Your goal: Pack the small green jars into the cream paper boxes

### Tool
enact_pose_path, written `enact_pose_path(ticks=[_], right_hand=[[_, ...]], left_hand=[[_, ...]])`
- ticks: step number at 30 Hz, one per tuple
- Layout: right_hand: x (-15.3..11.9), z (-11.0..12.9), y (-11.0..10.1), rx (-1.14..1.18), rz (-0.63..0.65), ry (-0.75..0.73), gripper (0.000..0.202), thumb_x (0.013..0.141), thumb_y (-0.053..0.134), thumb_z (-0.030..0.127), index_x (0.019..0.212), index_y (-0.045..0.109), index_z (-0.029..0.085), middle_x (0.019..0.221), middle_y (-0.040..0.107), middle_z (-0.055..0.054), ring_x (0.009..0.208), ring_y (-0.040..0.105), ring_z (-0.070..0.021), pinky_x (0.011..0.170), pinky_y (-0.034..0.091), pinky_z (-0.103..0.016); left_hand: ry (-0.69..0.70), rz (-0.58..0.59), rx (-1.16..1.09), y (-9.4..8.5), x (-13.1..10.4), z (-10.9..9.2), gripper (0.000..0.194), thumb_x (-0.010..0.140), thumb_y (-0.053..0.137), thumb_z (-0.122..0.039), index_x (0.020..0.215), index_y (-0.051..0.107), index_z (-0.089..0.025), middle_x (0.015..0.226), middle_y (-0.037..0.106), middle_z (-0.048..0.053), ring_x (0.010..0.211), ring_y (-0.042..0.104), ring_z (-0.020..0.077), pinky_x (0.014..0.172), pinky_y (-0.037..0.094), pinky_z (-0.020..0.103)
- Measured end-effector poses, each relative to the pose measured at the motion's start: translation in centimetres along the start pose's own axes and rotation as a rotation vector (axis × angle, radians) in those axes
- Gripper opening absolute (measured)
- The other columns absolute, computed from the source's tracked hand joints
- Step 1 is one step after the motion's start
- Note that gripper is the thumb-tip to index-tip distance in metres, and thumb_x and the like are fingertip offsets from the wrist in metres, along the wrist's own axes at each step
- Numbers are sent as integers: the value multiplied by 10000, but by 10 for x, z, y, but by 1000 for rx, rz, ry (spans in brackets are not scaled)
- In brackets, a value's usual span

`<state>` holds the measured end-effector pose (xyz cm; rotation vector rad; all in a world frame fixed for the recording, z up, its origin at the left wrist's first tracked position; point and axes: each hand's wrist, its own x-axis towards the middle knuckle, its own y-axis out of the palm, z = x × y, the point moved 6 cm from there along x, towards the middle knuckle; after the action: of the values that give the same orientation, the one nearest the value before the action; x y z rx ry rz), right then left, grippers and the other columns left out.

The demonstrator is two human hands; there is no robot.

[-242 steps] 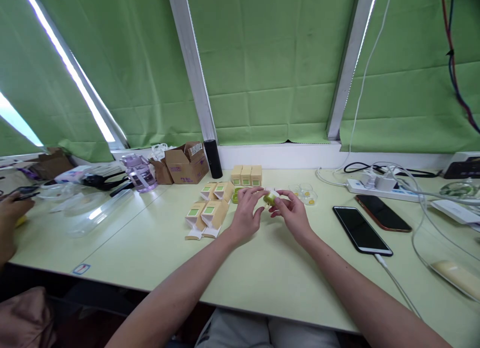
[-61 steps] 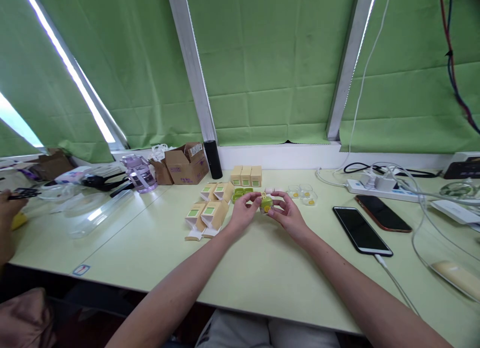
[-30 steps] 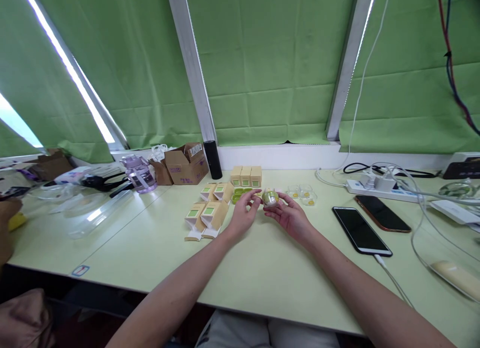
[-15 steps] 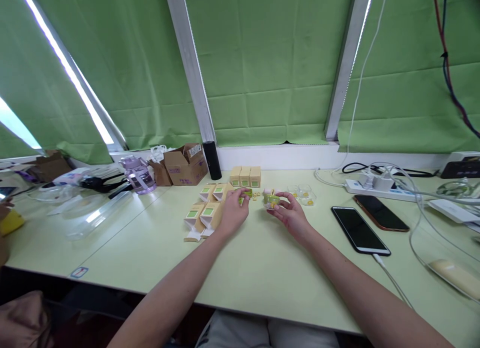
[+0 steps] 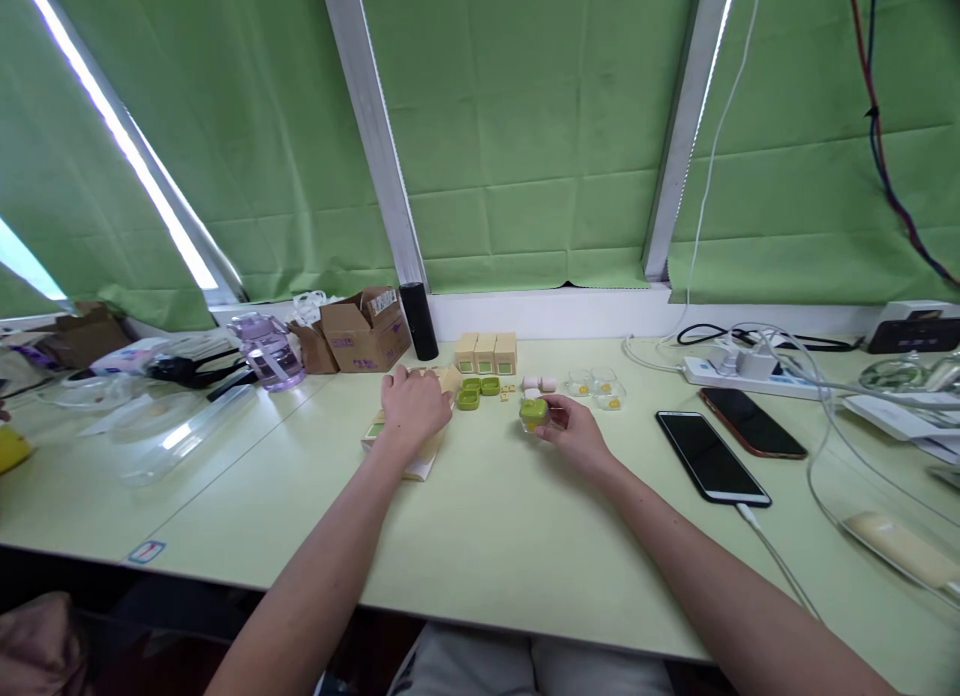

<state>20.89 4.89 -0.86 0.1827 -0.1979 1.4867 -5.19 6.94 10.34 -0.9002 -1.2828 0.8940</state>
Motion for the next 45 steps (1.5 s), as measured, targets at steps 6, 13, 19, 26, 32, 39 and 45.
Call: enact_pose_path(ticks=[6,13,19,26,32,39,45], right_hand=[[0,-1,-5,-269,-37,-15,483,605,833,240,1085,787,278,1049,758,-40,901,641,-245,915,523,-449],[-1,-4,-2,-324,6,-3,503,613,797,206,1112,787,267,968,750,-29,870,641,-236,865,513,-418],[0,-8,-3,-354,-4,-41,463,593,767,136,1036,793,269,888,739,-29,828,648,-248,861,524,-449],[-1,-2,-1,-558,30,-74,707,604,780,160,1295,674,271,1224,721,-81,1118,644,-340,980,506,-507],[-8,22,-6,-489,-103,-271,702,739,761,364,1403,551,276,1348,659,-93,1287,549,-360,1100,424,-584],[-23,51,-15,-338,-311,-401,361,932,595,433,1247,598,255,1217,679,-91,1190,549,-309,1061,420,-530],[-27,58,-13,-327,-331,-437,259,947,590,423,1126,643,243,1111,713,-86,1098,588,-296,1006,446,-502]], left_hand=[[55,72,148,3,-28,4,324,894,630,-413,974,799,-148,1149,726,254,1212,522,434,994,394,518],[129,53,185,12,-57,0,339,898,641,-431,997,781,-139,1157,701,265,1233,505,435,981,402,510],[114,47,171,14,-64,-8,448,905,633,-485,1156,713,-123,1137,714,258,1212,532,439,1008,395,508],[88,87,176,11,-62,-10,567,954,565,-477,1340,587,-63,1182,692,257,1146,623,419,1008,406,490],[55,106,134,1,-65,-10,421,955,557,-337,1283,561,-72,1209,644,239,1071,679,373,942,446,447],[97,-92,80,-27,-66,-17,349,966,509,-300,1262,547,-119,1197,618,198,1028,674,343,900,466,461],[187,-275,11,-49,-59,-37,277,964,524,-294,1191,550,-136,1099,625,168,917,659,326,830,472,460]])
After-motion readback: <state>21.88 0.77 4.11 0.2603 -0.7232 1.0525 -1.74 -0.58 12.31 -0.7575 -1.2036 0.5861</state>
